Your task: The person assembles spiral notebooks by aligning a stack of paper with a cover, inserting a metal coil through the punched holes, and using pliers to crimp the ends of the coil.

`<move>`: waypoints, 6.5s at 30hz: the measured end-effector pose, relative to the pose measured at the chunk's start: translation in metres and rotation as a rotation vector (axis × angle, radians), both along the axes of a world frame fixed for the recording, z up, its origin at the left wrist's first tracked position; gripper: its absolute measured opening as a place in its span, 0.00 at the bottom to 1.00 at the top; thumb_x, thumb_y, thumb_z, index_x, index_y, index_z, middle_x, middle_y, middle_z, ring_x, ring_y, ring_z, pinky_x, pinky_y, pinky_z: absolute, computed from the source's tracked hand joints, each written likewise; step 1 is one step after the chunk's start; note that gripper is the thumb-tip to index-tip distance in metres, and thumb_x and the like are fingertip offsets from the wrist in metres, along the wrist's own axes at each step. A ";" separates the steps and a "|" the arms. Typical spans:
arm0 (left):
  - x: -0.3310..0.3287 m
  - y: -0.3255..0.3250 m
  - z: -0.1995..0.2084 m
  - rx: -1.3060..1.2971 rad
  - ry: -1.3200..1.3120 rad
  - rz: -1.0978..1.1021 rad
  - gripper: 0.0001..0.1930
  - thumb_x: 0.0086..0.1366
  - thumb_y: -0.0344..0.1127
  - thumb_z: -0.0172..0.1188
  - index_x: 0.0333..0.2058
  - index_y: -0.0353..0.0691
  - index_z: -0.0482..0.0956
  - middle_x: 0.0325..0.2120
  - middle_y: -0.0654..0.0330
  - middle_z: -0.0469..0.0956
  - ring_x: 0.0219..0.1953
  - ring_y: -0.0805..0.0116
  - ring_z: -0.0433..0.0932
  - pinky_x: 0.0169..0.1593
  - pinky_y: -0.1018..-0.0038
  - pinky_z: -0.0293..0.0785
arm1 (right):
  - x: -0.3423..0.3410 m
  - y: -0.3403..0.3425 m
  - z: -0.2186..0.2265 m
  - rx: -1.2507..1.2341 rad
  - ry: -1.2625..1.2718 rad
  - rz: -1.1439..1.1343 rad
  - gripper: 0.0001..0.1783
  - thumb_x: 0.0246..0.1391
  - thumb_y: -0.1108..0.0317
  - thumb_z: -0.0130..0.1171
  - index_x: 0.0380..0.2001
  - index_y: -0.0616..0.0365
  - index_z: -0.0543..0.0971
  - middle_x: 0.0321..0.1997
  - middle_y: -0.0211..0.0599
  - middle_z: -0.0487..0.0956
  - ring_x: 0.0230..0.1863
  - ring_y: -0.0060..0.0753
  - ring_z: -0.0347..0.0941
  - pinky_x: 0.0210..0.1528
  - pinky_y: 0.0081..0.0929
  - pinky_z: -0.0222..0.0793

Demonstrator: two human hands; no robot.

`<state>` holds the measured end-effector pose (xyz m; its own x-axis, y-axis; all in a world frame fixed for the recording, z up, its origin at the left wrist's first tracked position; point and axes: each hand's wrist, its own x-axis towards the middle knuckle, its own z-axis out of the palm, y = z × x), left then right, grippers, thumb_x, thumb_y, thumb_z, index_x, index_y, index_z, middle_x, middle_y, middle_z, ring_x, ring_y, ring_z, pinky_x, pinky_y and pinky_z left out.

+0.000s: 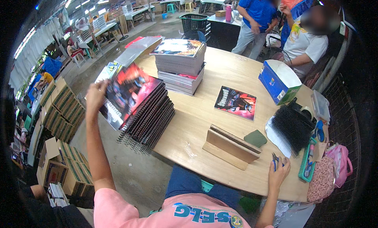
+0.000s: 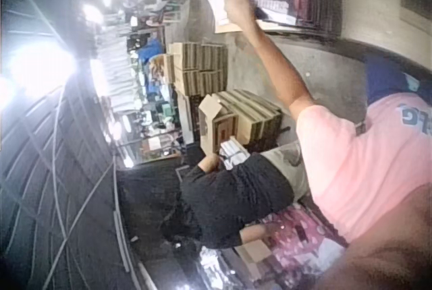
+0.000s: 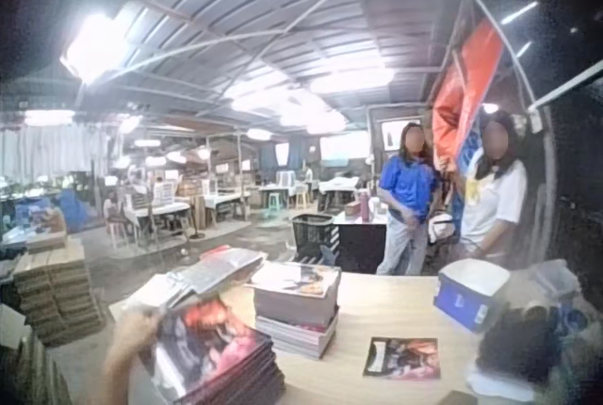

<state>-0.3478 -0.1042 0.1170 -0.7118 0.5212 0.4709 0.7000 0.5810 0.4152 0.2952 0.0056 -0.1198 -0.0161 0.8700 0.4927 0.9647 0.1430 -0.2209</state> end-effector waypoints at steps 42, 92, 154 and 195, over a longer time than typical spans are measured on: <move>0.211 0.298 -0.217 -0.191 -1.069 -0.584 0.33 0.52 0.48 0.67 0.44 0.22 0.73 0.41 0.37 0.78 0.41 0.48 0.80 0.43 0.59 0.76 | -0.141 0.115 0.120 -0.694 0.693 0.563 0.35 0.52 0.51 0.63 0.55 0.66 0.71 0.45 0.48 0.79 0.44 0.43 0.76 0.47 0.38 0.71; 0.188 0.358 -0.222 -0.120 -0.531 -0.630 0.16 0.50 0.28 0.55 0.40 0.34 0.78 0.32 0.43 0.81 0.35 0.52 0.82 0.42 0.61 0.76 | -0.200 0.205 0.013 -0.407 0.288 0.290 0.33 0.40 0.68 0.62 0.48 0.79 0.65 0.52 0.73 0.63 0.53 0.71 0.65 0.58 0.50 0.65; 0.169 0.113 -0.229 0.506 -1.229 -1.053 0.31 0.49 0.11 0.54 0.53 0.38 0.61 0.47 0.58 0.70 0.47 0.64 0.75 0.50 0.70 0.77 | -0.244 0.019 0.159 -0.232 0.611 0.902 0.16 0.44 0.85 0.53 0.37 0.63 0.80 0.31 0.48 0.81 0.34 0.40 0.81 0.37 0.31 0.75; 0.369 0.105 -0.120 0.284 0.061 -1.364 0.18 0.48 0.23 0.59 0.40 0.43 0.80 0.29 0.62 0.77 0.33 0.61 0.76 0.44 0.65 0.68 | -0.011 0.135 0.011 0.025 -0.341 0.238 0.10 0.49 0.70 0.59 0.36 0.58 0.74 0.41 0.38 0.72 0.44 0.42 0.69 0.43 0.39 0.64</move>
